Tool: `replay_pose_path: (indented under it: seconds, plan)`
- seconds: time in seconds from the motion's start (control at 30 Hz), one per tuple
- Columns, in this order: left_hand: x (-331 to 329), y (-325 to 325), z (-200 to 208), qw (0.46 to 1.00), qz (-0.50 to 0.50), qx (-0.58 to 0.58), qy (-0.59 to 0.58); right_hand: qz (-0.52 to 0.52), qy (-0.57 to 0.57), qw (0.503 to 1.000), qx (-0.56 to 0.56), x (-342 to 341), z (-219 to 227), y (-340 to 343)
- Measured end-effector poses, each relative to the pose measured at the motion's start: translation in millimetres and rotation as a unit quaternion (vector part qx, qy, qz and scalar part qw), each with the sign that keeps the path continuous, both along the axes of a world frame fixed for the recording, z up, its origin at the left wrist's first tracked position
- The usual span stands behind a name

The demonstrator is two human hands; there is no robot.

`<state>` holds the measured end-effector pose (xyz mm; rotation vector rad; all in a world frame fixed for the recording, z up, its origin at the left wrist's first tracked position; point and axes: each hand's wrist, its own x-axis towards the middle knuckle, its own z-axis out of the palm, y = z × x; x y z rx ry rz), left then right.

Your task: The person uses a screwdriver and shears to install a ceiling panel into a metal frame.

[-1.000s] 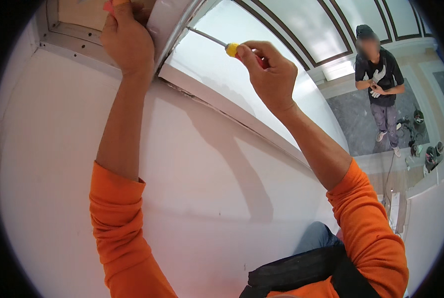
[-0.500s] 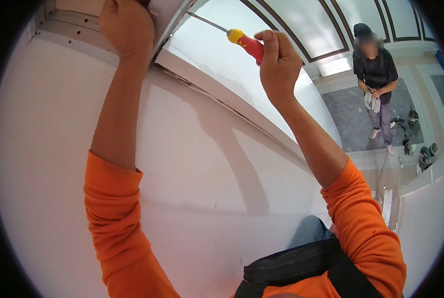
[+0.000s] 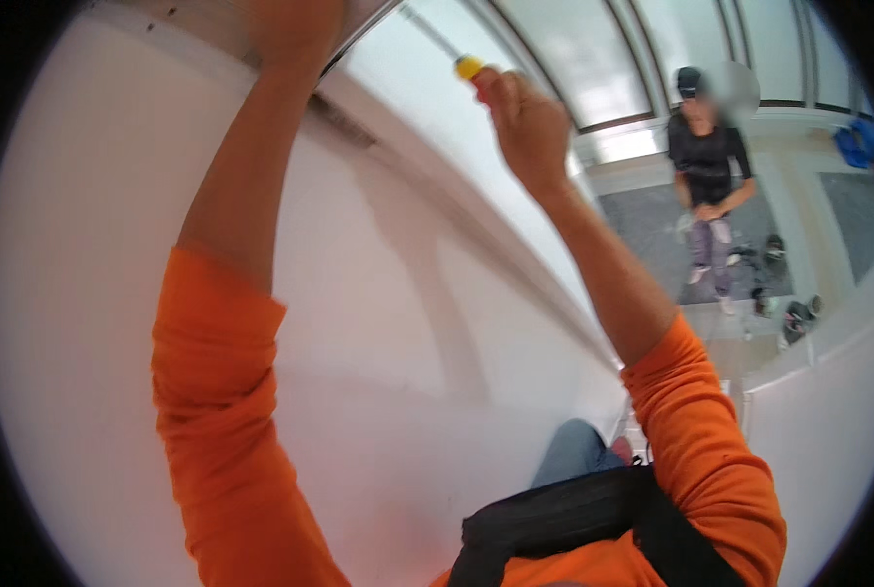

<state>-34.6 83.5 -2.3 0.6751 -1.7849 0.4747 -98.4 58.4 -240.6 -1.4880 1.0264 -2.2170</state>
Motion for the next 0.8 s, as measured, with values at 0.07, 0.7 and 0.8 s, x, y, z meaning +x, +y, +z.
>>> replay_pose_path:
  seconds: [0.07,0.7,0.8]
  plan:
    - [8.3,-0.3,-1.2,1.000,-0.001,0.010,0.023,-0.001,0.045,0.998,0.048,-1.5,3.0,4.2]
    - [112.2,-59.1,19.0,0.980,0.185,-0.046,-0.054,-0.350,0.177,0.870,0.298,-437.7,-55.7,132.7]
    - [84.3,-46.3,4.1,0.983,0.182,-0.009,-0.030,-0.414,0.369,0.741,0.379,-508.2,-23.4,159.5]
